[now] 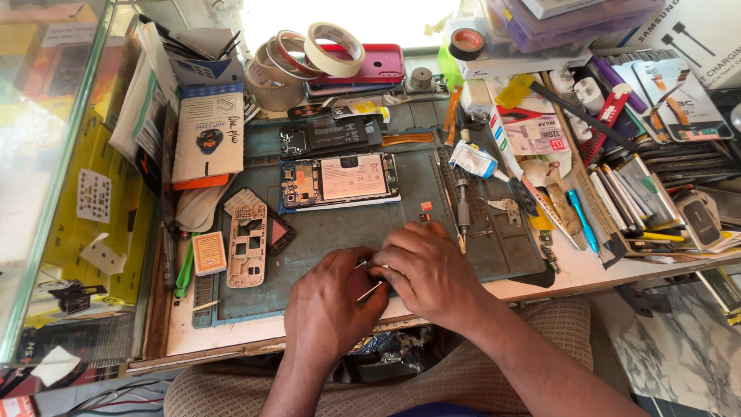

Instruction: The person cleans a small electronic circuit board using a cloth and a spray bottle. They then use a toothbrush to scrub the board and handle a smartphone, wiping its screen and edges.

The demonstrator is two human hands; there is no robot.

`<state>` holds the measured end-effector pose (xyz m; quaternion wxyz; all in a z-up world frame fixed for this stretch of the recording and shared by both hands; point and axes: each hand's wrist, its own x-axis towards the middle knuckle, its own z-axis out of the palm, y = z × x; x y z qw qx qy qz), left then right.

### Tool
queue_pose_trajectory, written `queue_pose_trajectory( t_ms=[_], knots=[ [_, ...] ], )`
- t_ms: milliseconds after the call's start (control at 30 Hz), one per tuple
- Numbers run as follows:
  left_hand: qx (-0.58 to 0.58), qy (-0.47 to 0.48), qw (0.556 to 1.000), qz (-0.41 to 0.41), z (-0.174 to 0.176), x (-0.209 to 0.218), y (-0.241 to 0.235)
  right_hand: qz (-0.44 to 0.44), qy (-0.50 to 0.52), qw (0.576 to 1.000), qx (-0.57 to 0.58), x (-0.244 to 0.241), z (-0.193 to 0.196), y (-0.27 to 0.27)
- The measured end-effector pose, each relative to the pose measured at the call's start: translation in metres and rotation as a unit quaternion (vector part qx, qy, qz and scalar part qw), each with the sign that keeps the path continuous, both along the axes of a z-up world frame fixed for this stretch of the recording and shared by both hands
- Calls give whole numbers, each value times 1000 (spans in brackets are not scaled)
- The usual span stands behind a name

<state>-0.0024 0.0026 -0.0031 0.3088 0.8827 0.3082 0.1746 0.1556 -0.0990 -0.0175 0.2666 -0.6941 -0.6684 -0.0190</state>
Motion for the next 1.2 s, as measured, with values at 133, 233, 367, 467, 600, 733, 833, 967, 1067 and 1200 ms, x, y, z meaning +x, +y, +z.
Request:
queue_pose_trajectory(
  t_ms=[133, 233, 367, 467, 600, 733, 833, 967, 1067, 1200],
  knots=[
    [-6, -2, 1000, -1, 2, 1, -1, -29, 30, 999, 7, 0, 5, -2],
    [1, -5, 1000, -1, 3, 1, -1, 8, 1, 1000, 29, -4, 5, -1],
    [-12, 7, 1000, 3, 5, 2, -1, -15, 7, 999, 32, 1, 4, -1],
    [-7, 8, 1000, 4, 4, 1, -1, 2, 7, 1000, 12, 3, -1, 2],
    [1, 1, 1000, -2, 2, 2, -1, -1, -16, 1000, -7, 7, -3, 1],
    [0, 5, 1000, 0, 0, 1, -1, 22, -15, 1000, 5, 5, -4, -1],
    [-12, 10, 1000, 1, 1, 2, -1, -23, -5, 1000, -18, 4, -1, 1],
    [2, -15, 1000, -3, 3, 0, -1, 2, -13, 1000, 15, 0, 3, -2],
    [-10, -11, 1000, -2, 1, 0, -1, -19, -17, 1000, 1, 5, 3, -3],
    [2, -46, 999, -12, -8, 0, -1, 11, -32, 999, 31, 10, -5, -5]
  ],
)
